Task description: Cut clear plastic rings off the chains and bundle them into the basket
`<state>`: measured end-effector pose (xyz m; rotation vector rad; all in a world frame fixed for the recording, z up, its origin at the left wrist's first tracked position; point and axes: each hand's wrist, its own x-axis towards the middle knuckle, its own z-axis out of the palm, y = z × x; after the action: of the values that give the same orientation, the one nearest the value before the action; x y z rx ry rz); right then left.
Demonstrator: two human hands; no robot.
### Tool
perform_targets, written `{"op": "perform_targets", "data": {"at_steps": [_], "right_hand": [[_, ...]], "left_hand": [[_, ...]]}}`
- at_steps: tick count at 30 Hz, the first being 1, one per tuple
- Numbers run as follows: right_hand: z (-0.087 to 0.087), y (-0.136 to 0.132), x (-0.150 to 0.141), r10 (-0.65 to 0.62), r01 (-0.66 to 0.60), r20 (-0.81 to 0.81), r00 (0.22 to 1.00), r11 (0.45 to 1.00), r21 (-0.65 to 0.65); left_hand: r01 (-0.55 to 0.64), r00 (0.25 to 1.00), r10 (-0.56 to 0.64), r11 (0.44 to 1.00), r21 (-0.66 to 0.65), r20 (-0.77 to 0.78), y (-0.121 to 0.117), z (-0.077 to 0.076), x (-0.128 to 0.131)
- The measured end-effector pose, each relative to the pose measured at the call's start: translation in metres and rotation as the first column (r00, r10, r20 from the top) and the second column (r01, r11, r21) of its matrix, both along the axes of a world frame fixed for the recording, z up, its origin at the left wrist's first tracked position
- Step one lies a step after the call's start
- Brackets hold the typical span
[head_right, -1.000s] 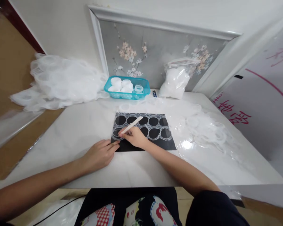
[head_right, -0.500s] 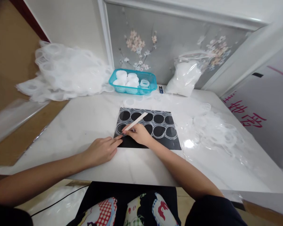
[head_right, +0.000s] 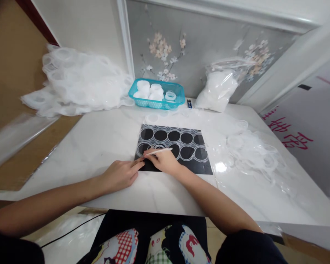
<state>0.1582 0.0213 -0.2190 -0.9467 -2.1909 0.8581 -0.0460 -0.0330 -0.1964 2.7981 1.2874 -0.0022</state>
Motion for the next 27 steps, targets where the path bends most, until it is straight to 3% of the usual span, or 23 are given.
{"op": "perform_targets", "data": {"at_steps": [3,6,8,9,11,13,15,17,20,23,25,27], "right_hand": [[-0.003,-0.008,0.001,0.059,-0.077,0.148,0.987,0.99,0.116],[0.005,0.008,0.001,0.061,-0.106,0.247,0.967,0.979,0.171],[0.019,0.038,0.003,-0.093,0.056,0.179,0.98,0.978,0.2],[0.029,0.055,0.005,-0.23,0.211,0.077,0.97,0.956,0.205],[0.049,0.087,0.011,-0.525,0.546,-0.163,0.835,0.828,0.129],[0.065,0.102,0.019,-0.617,0.641,-0.304,0.726,0.767,-0.026],[0.074,0.097,0.026,-0.588,0.557,-0.355,0.727,0.807,-0.195],[0.077,0.075,0.029,-0.514,0.386,-0.355,0.781,0.844,-0.372],[0.082,0.038,0.028,-0.409,0.156,-0.341,0.846,0.802,-0.577],[0.097,0.017,0.027,-0.306,0.019,-0.367,0.878,0.79,-0.613],[0.111,0.013,0.026,-0.245,-0.044,-0.411,0.878,0.814,-0.579],[0.124,0.012,0.027,-0.205,-0.083,-0.462,0.863,0.845,-0.528]], "left_hand": [[-0.043,0.998,0.046,0.998,-0.056,0.05,0.001,0.006,0.0],[-0.103,0.991,0.112,0.987,-0.124,0.072,0.002,0.01,0.0],[-0.138,0.985,0.151,0.979,-0.15,0.085,0.002,0.009,-0.001],[-0.145,0.982,0.161,0.977,-0.153,0.099,0.002,0.009,-0.001],[-0.137,0.978,0.157,0.98,-0.145,0.135,0.002,0.006,-0.003],[-0.116,0.975,0.139,0.984,-0.139,0.173,0.003,0.004,-0.006],[-0.1,0.963,0.128,0.987,-0.128,0.238,0.004,0.004,-0.007],[-0.109,0.926,0.142,0.987,-0.115,0.35,0.007,0.01,-0.006],[-0.185,0.811,0.219,0.976,-0.117,0.543,0.014,0.032,0.0],[-0.163,0.709,0.149,0.986,-0.045,0.69,0.026,0.063,0.011],[-0.101,0.697,0.049,0.994,0.031,0.716,0.036,0.086,0.021],[-0.054,0.703,0.022,0.998,0.022,0.711,0.044,0.108,0.031]]}}
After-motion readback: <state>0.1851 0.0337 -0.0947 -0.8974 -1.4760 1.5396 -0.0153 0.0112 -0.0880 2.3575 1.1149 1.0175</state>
